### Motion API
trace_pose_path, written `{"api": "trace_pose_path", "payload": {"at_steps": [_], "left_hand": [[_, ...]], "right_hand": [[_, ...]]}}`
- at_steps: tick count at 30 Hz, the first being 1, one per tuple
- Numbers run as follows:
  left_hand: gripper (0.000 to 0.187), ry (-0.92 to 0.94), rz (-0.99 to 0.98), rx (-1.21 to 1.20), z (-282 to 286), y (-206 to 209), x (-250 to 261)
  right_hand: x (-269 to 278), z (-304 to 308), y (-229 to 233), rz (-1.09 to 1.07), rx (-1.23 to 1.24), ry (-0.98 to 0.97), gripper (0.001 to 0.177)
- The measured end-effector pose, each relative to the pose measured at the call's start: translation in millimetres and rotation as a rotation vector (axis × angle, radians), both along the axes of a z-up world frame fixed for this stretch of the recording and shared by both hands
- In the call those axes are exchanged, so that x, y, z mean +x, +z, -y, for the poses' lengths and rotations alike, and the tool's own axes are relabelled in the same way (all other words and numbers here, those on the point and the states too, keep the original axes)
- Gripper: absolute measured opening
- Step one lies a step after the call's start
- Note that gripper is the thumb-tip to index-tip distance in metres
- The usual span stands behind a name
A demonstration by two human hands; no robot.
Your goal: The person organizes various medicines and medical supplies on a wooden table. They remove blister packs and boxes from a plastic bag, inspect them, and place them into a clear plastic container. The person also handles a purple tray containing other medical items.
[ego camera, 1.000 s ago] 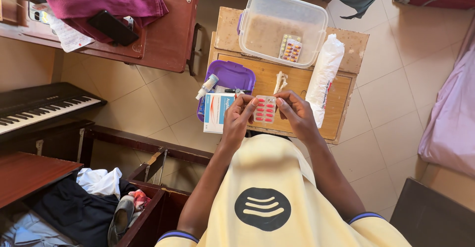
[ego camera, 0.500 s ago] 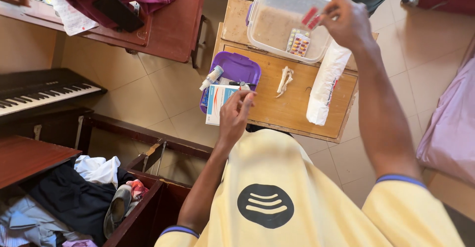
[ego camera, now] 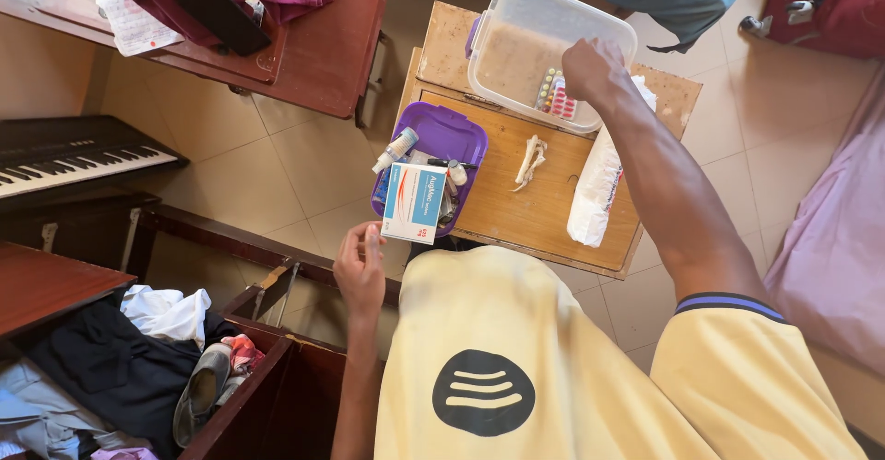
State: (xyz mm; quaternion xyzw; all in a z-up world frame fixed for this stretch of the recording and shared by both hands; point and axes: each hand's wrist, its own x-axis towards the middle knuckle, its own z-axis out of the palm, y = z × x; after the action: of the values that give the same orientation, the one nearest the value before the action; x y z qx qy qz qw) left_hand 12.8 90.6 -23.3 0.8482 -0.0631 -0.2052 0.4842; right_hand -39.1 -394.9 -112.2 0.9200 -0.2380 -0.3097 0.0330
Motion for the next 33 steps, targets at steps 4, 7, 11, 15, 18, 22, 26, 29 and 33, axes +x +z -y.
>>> {"api": "trace_pose_path", "payload": {"at_steps": [4,7,11,15,18,22,26,29,33], "left_hand": [[0.026,0.036,0.006,0.002,-3.6,-0.3,3.2],[0.028,-0.001,0.059,0.064,-0.6,-3.2,7.0],[0.028,-0.075,0.184,0.154,4.4,-17.0,7.6],[0.046,-0.25,0.261,0.343,11.1,-43.3,6.5],[0.084,-0.355,0.282,0.424,19.4,-62.1,1.0],[0.105,-0.381,0.277,0.43,35.3,-80.2,-12.0],[0.116,-0.428,0.315,0.427,47.4,-93.4,-12.0],[0.127,-0.479,0.308,0.424,45.5,-97.0,-10.6],[0.132,-0.518,0.308,0.477,50.1,-97.0,-6.1]], "right_hand": [[4.6,-0.2,5.1,0.106,-0.018,0.178,0.016],[10.3,-14.5,24.4,0.079,-0.029,0.158,0.018],[2.9,-66.6,73.0,0.742,0.006,0.02,0.012],[-12.6,-157.1,94.4,1.098,0.371,-0.193,0.014],[-19.9,-225.5,82.7,1.071,0.571,-0.224,0.013],[-35.1,-274.7,65.9,0.922,0.78,-0.444,0.014],[-53.1,-264.9,50.7,0.848,0.655,-0.305,0.026],[-63.9,-264.1,31.6,0.91,0.555,-0.176,0.041],[-62.6,-270.8,12.5,0.873,0.486,-0.271,0.052]]}}
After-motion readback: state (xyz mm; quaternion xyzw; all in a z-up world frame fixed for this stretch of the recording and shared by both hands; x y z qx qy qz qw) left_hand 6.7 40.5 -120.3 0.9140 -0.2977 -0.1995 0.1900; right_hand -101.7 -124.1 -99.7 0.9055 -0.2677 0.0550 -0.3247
